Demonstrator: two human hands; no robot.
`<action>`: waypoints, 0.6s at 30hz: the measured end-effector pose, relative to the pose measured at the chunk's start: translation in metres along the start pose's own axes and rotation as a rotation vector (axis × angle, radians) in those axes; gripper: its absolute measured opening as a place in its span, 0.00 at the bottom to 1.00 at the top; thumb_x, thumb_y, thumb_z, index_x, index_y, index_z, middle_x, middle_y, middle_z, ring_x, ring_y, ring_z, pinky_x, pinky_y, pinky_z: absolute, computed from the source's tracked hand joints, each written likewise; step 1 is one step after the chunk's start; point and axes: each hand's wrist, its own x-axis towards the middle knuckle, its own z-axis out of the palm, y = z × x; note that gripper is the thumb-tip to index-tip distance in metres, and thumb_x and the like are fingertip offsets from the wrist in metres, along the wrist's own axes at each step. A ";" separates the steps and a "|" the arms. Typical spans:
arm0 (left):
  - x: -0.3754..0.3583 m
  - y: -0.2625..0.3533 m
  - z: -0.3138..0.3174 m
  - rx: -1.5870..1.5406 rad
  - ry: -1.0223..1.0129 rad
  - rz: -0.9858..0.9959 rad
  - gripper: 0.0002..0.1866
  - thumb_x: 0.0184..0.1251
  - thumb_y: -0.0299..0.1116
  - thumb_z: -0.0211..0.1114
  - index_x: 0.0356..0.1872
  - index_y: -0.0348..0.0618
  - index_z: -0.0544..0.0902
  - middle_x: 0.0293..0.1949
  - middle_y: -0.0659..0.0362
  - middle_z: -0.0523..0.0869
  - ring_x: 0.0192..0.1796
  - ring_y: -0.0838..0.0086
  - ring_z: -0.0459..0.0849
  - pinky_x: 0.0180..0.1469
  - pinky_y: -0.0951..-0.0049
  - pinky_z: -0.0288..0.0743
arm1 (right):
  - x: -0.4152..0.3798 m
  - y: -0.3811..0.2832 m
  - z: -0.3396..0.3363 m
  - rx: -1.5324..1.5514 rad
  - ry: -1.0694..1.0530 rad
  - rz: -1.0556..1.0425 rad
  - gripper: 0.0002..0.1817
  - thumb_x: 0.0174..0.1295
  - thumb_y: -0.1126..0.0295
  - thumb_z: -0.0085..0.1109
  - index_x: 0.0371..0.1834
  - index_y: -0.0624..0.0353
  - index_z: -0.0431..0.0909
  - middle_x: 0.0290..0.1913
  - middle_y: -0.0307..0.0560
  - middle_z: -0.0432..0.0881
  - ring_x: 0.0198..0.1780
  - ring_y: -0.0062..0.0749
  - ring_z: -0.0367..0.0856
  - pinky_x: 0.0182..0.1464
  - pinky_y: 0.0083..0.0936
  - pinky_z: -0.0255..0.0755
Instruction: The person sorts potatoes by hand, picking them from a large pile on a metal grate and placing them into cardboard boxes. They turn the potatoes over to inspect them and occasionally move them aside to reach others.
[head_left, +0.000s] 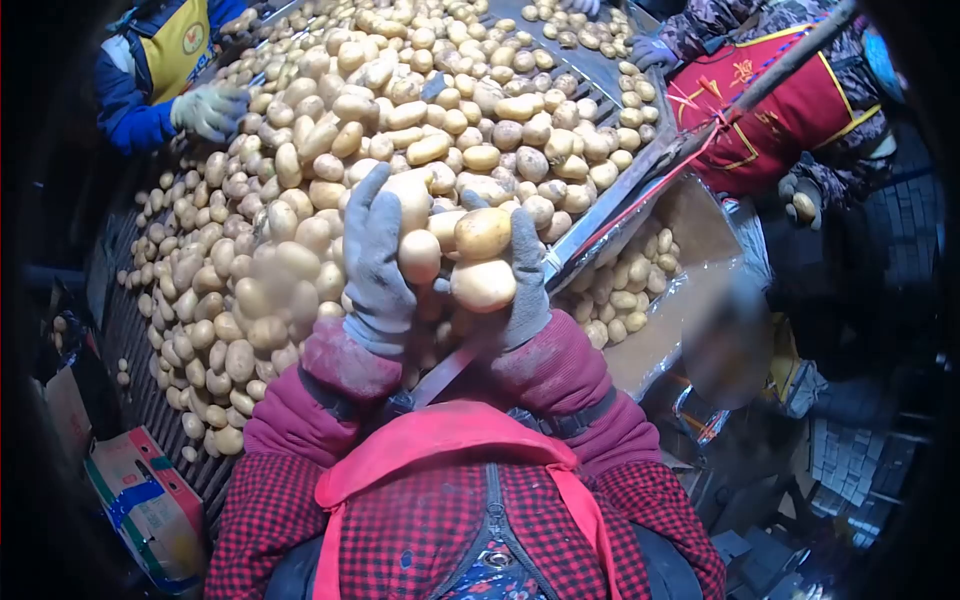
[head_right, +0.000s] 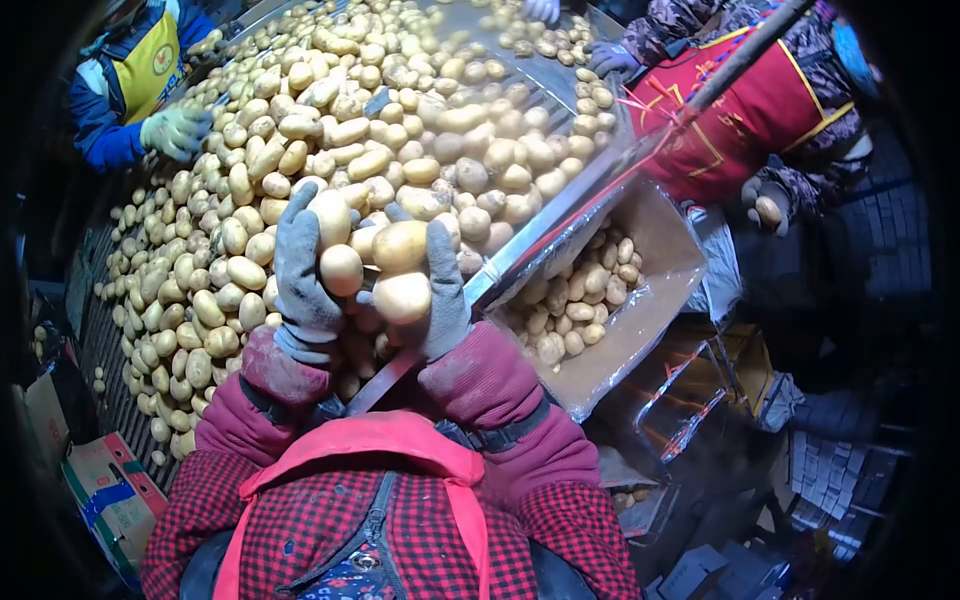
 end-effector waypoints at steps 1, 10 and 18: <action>0.001 0.006 0.001 0.031 0.015 0.090 0.21 0.87 0.32 0.51 0.72 0.30 0.75 0.72 0.40 0.76 0.72 0.51 0.78 0.74 0.56 0.73 | -0.005 -0.001 -0.001 -0.111 0.051 -0.003 0.42 0.80 0.33 0.41 0.83 0.55 0.62 0.71 0.52 0.77 0.72 0.43 0.77 0.73 0.43 0.73; -0.027 0.051 0.026 -0.634 -0.005 -0.478 0.27 0.85 0.40 0.57 0.74 0.30 0.70 0.68 0.46 0.79 0.68 0.62 0.80 0.73 0.61 0.74 | -0.025 0.014 -0.032 0.219 -0.034 -0.067 0.36 0.82 0.39 0.46 0.79 0.56 0.69 0.68 0.51 0.81 0.64 0.38 0.84 0.69 0.34 0.79; -0.053 0.065 0.043 -0.629 -0.160 -0.470 0.27 0.84 0.38 0.60 0.76 0.34 0.70 0.72 0.41 0.76 0.71 0.55 0.80 0.74 0.56 0.74 | -0.077 0.003 -0.053 0.077 -0.058 -0.230 0.35 0.84 0.42 0.46 0.79 0.59 0.69 0.70 0.50 0.80 0.70 0.36 0.80 0.74 0.34 0.74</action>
